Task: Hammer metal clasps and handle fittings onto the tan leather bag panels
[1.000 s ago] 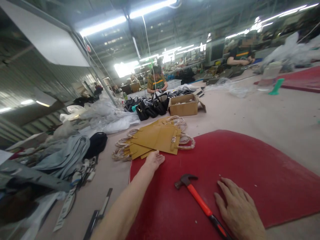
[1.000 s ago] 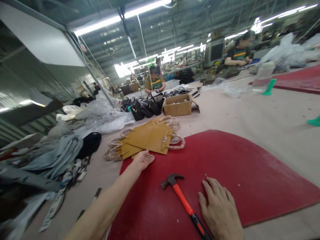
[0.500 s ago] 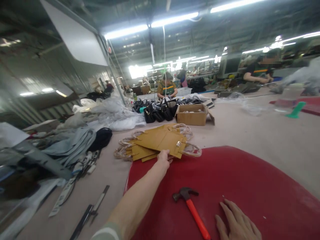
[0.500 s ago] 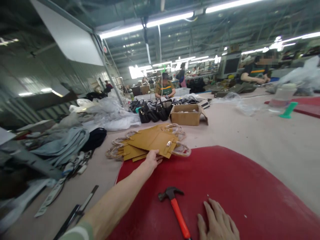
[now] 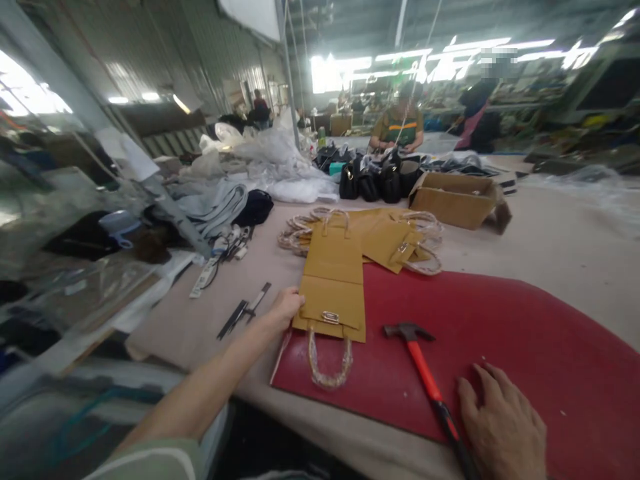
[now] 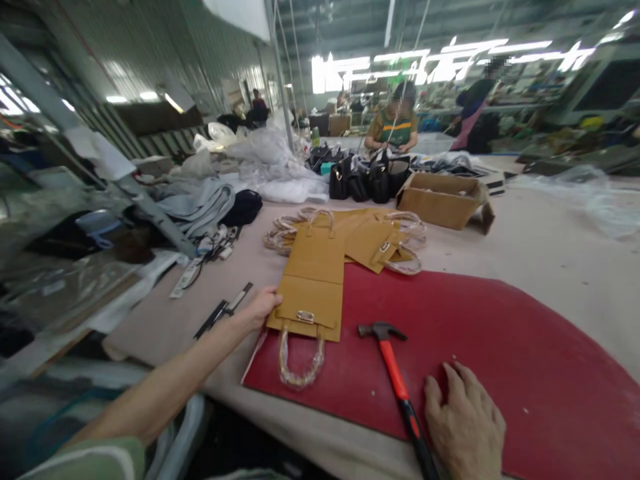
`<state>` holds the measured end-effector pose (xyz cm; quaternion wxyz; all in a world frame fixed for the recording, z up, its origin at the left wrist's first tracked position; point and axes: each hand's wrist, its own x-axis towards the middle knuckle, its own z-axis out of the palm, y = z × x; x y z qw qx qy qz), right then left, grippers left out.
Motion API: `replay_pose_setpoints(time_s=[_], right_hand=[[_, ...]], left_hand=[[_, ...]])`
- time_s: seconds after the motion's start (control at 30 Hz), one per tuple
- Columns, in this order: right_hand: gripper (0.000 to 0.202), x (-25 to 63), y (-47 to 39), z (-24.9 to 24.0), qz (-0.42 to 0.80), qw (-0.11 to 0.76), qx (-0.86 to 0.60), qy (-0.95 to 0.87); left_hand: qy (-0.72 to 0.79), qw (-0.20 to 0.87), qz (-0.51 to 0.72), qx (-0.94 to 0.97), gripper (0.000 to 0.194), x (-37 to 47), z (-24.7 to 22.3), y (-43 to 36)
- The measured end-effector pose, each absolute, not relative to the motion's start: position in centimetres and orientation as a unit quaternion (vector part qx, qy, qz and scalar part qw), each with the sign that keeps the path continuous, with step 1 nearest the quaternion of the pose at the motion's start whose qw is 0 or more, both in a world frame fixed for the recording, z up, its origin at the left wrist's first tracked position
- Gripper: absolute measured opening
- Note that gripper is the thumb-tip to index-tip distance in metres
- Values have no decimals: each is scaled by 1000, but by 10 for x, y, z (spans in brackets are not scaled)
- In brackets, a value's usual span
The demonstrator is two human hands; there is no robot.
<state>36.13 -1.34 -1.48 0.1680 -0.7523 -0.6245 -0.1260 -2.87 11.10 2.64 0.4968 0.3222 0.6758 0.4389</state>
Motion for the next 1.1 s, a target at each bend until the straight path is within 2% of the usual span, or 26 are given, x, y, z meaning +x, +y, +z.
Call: replay_pose_setpoints(time_s=[0.13,0.3,0.53,0.7,0.8,0.9,1.1], right_hand=[[63,350,-10,-8,-112,146,-760,-624],[58,348,-11,-8,-119,158,-752,-629],[51,348,-11,-6,-109,174,-743,-637],[47,349,-11,-6,-97,184,-735,-645],[48,349,-11,-6,-92,177,-736,-647],[50,347,-11,-4,-87,171,-743,-641],[55,341,-11,0,-97,170,-754,-627]], left_hand=[[711,447,392,376,20,-42,12,90],[721,374,342,474,16,-40,17,81],[700,346,267,565,23,-45,24,63],[716,235,186,630,29,-47,25,49],[709,172,182,659,30,-47,24,41],[670,134,196,703,21,-44,20,32],[616,105,219,749,15,-28,6,6]])
